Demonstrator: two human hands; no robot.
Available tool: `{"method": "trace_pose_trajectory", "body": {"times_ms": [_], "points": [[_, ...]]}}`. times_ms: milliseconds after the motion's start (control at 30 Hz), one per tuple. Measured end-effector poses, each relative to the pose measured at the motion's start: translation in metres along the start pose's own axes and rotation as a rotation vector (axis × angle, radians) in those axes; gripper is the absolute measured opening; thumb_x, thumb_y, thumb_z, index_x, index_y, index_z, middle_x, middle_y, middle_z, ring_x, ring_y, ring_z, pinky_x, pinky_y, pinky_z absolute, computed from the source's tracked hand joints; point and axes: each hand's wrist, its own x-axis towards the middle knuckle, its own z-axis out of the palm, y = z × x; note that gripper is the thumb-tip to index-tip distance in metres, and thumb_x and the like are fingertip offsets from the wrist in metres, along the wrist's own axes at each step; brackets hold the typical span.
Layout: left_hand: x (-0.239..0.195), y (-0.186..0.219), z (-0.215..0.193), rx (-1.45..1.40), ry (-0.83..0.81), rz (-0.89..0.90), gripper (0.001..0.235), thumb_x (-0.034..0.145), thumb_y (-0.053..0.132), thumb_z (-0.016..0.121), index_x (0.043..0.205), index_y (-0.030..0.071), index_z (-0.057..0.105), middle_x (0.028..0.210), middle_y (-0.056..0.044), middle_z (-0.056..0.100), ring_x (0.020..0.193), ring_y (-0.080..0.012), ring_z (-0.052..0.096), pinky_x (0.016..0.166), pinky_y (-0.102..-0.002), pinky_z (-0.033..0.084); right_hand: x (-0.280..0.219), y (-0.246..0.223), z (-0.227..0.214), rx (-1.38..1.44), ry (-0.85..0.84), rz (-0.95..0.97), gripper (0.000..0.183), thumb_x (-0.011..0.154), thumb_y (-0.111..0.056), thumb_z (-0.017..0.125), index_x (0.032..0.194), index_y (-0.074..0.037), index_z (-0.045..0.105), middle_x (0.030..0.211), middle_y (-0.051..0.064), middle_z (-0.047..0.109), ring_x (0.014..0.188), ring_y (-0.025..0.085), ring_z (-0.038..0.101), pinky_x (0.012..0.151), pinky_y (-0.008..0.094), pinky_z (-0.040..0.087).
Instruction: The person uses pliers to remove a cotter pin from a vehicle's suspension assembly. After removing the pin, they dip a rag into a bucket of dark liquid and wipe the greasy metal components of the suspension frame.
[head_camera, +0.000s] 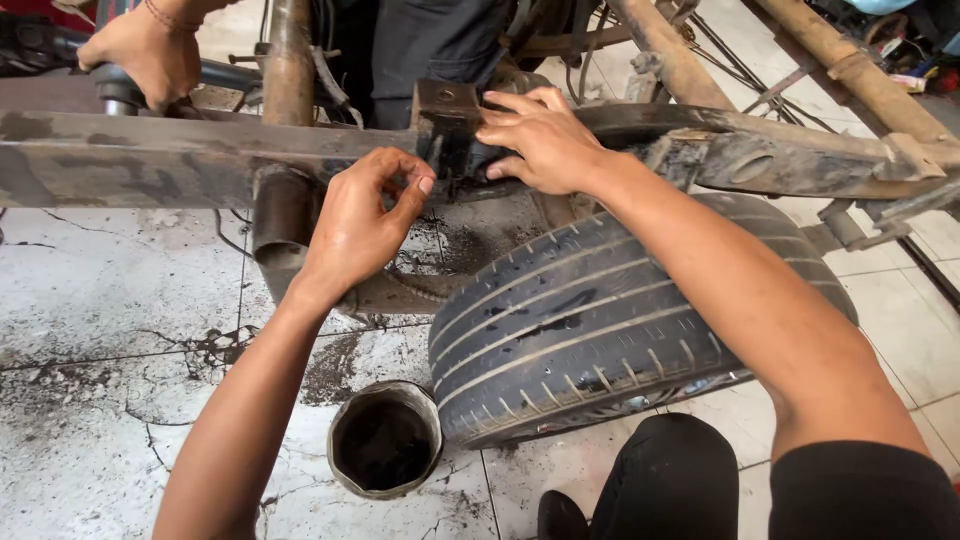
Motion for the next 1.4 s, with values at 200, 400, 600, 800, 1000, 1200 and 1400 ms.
{"method": "trace_pose_trajectory", "body": {"times_ms": [200, 400, 600, 800, 1000, 1200, 1400], "points": [[0.006, -0.012, 0.013, 0.104, 0.077, 0.072, 0.012, 0.098, 0.012, 0.071, 0.104, 0.002, 0.070, 0.095, -0.013, 0.069, 0.079, -0.0239, 0.069, 0.069, -0.036, 0.054, -0.071, 0.031, -0.041, -0.212, -0.057, 0.084, 0.070, 0.083, 0.009, 0.053, 0.137, -0.031, 0.068, 0.150, -0.010, 0.060, 0.146, 0.021, 0.046, 0.118, 0.048, 0.032], [0.003, 0.000, -0.011, 0.144, 0.105, 0.057, 0.011, 0.099, 0.012, 0.070, 0.101, 0.001, 0.068, 0.095, -0.013, 0.068, 0.074, -0.0247, 0.068, 0.067, -0.036, 0.053, -0.132, 0.053, -0.064, -0.327, -0.222, 0.356, 0.071, 0.089, -0.004, 0.056, 0.153, -0.032, 0.048, 0.156, -0.006, 0.047, 0.148, 0.025, 0.040, 0.112, 0.049, 0.036], [0.004, 0.017, -0.007, 0.154, 0.109, 0.115, 0.009, 0.098, 0.011, 0.070, 0.102, 0.003, 0.069, 0.093, -0.012, 0.068, 0.075, -0.0247, 0.067, 0.067, -0.036, 0.053, -0.026, 0.013, 0.003, -0.196, -0.129, 0.080, 0.062, 0.095, -0.017, 0.057, 0.156, -0.022, 0.044, 0.163, 0.001, 0.038, 0.151, 0.018, 0.034, 0.122, 0.043, 0.029], [0.005, -0.003, 0.012, 0.182, 0.039, 0.112, 0.009, 0.098, 0.012, 0.070, 0.102, 0.004, 0.068, 0.096, -0.012, 0.067, 0.079, -0.0277, 0.068, 0.070, -0.039, 0.054, -0.042, 0.029, -0.015, -0.173, -0.101, -0.005, 0.061, 0.093, -0.007, 0.054, 0.151, -0.021, 0.051, 0.157, 0.005, 0.048, 0.145, 0.021, 0.045, 0.122, 0.037, 0.036], [0.005, -0.013, 0.019, 0.433, 0.051, 0.168, 0.012, 0.101, 0.013, 0.071, 0.110, 0.005, 0.067, 0.105, -0.011, 0.064, 0.101, -0.0306, 0.063, 0.084, -0.043, 0.052, -0.115, 0.051, -0.045, -0.085, -0.067, 0.206, 0.066, 0.094, 0.009, 0.048, 0.150, -0.026, 0.054, 0.155, 0.001, 0.052, 0.141, 0.023, 0.049, 0.118, 0.039, 0.036], [0.004, -0.051, 0.029, 0.753, 0.131, 0.160, 0.054, 0.095, 0.026, 0.077, 0.135, -0.001, 0.054, 0.135, -0.019, 0.054, 0.131, -0.0386, 0.047, 0.106, -0.049, 0.041, -0.050, 0.038, 0.018, -0.296, 0.004, 0.003, 0.067, 0.095, 0.000, 0.055, 0.156, -0.028, 0.053, 0.161, 0.002, 0.049, 0.147, 0.019, 0.045, 0.121, 0.034, 0.033], [0.000, -0.070, 0.047, 0.974, -0.024, 0.108, 0.087, 0.089, 0.040, 0.075, 0.155, -0.002, 0.035, 0.158, -0.021, 0.038, 0.147, -0.0380, 0.032, 0.110, -0.056, 0.033, -0.037, 0.033, 0.013, -0.219, -0.012, -0.085, 0.062, 0.093, -0.011, 0.060, 0.154, -0.017, 0.050, 0.158, 0.006, 0.051, 0.145, 0.023, 0.046, 0.121, 0.035, 0.037]]}}
